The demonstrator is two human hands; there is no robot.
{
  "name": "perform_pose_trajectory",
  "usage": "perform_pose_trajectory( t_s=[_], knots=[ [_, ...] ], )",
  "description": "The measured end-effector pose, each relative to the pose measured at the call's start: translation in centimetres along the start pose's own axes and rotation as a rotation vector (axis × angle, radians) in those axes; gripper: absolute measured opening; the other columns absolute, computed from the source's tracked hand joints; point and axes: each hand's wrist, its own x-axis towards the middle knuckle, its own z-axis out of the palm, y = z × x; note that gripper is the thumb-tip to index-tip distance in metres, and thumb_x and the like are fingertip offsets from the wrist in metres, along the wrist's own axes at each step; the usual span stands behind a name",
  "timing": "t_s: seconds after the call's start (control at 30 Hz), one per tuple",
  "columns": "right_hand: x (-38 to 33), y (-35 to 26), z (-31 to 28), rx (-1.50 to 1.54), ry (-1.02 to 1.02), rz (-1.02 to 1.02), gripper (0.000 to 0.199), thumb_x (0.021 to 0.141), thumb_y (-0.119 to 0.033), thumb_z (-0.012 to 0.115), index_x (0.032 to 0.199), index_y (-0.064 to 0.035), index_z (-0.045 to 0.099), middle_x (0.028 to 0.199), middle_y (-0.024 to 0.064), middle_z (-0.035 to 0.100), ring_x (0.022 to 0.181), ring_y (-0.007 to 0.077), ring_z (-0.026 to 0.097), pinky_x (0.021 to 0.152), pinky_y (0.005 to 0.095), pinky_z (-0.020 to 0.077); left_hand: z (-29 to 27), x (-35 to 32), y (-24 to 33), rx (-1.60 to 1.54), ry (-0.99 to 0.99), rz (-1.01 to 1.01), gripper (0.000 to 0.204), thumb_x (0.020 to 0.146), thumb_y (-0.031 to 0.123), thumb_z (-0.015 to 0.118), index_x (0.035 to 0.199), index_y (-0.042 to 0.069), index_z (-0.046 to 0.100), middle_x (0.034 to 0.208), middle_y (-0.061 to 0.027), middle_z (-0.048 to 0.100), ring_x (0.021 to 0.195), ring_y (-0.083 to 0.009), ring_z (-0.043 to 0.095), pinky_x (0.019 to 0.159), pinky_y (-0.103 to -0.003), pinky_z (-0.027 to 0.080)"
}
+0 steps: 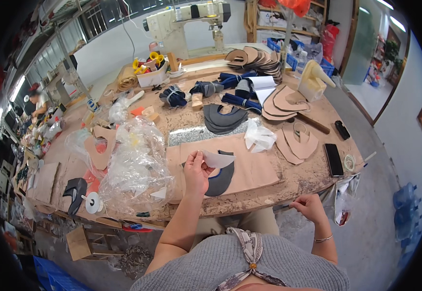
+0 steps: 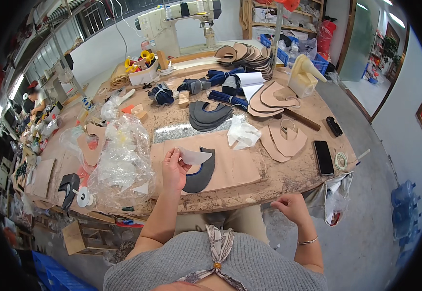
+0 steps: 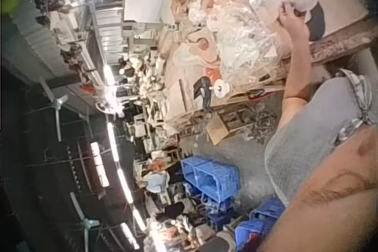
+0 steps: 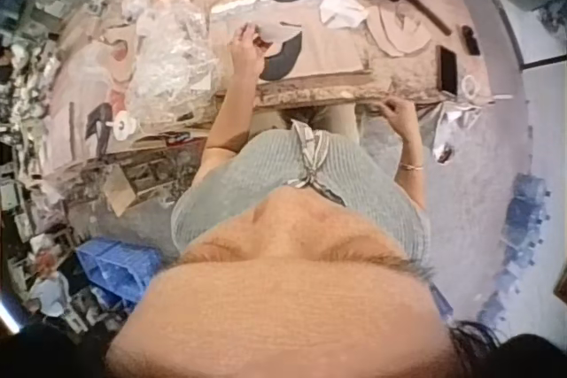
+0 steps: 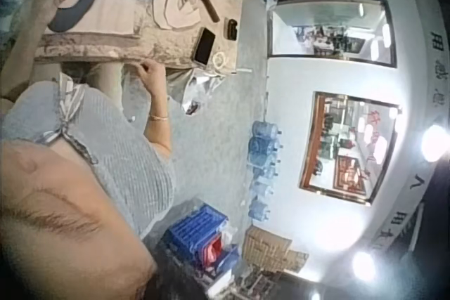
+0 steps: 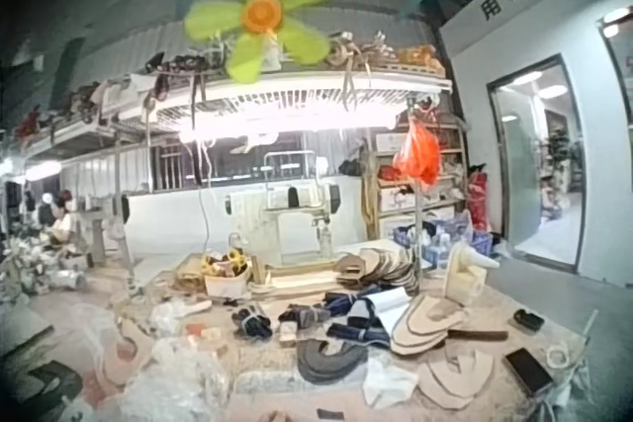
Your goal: The person assembles shoe components by hand at a workbench. They pick up a dark U-shaped piece and a light-colored insole, align them, and press them together. The person repeats this process with multiple pairs of components, stacking the finished assemblies on the table.
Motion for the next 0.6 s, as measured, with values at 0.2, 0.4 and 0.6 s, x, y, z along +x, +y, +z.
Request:
perform_pose_trajectory(
  t_s=[0.2, 0.4, 0.6],
  knots=[
    [3.7, -6.2, 5.9, 0.626, 0.069, -0.386, 0.037, 0.079, -0.009, 0.075, 0.112, 0.0008, 0.060, 0.093, 0.0044, 0.065, 0.072, 0.0097, 0.062, 0.063, 0.0229, 0.0512, 1.1, -4.3, -1.6, -0.001, -0.072, -0.130, 0.010, 0.097, 0.018, 0.055, 0.102, 0.009, 0.056, 0.094, -0.0040, 0.064, 0.081, -0.0153, 0.065, 0.072, -0.032, 0.057],
    [10.3, -11.0, 10.6, 0.769, -0.242, -0.316, 0.037, 0.079, -0.011, 0.076, 0.109, 0.0009, 0.057, 0.085, 0.0032, 0.063, 0.069, 0.0087, 0.058, 0.061, 0.0222, 0.0481, -2.5, -8.4, -2.6, 0.285, -0.028, 0.068, 0.014, 0.092, 0.007, 0.062, 0.104, 0.003, 0.058, 0.089, -0.0062, 0.064, 0.078, -0.0120, 0.063, 0.068, -0.025, 0.053],
    [12.9, -14.0, 13.1, 0.337, -0.112, -0.462, 0.038, 0.075, -0.012, 0.079, 0.104, 0.0003, 0.058, 0.071, 0.0014, 0.059, 0.062, 0.0084, 0.054, 0.058, 0.0230, 0.0448, -6.1, -5.1, 0.7, 1.031, 0.009, 0.434, 0.038, 0.082, 0.001, 0.069, 0.117, -0.002, 0.053, 0.087, -0.0068, 0.064, 0.092, -0.0171, 0.063, 0.084, -0.030, 0.050]
  ],
)
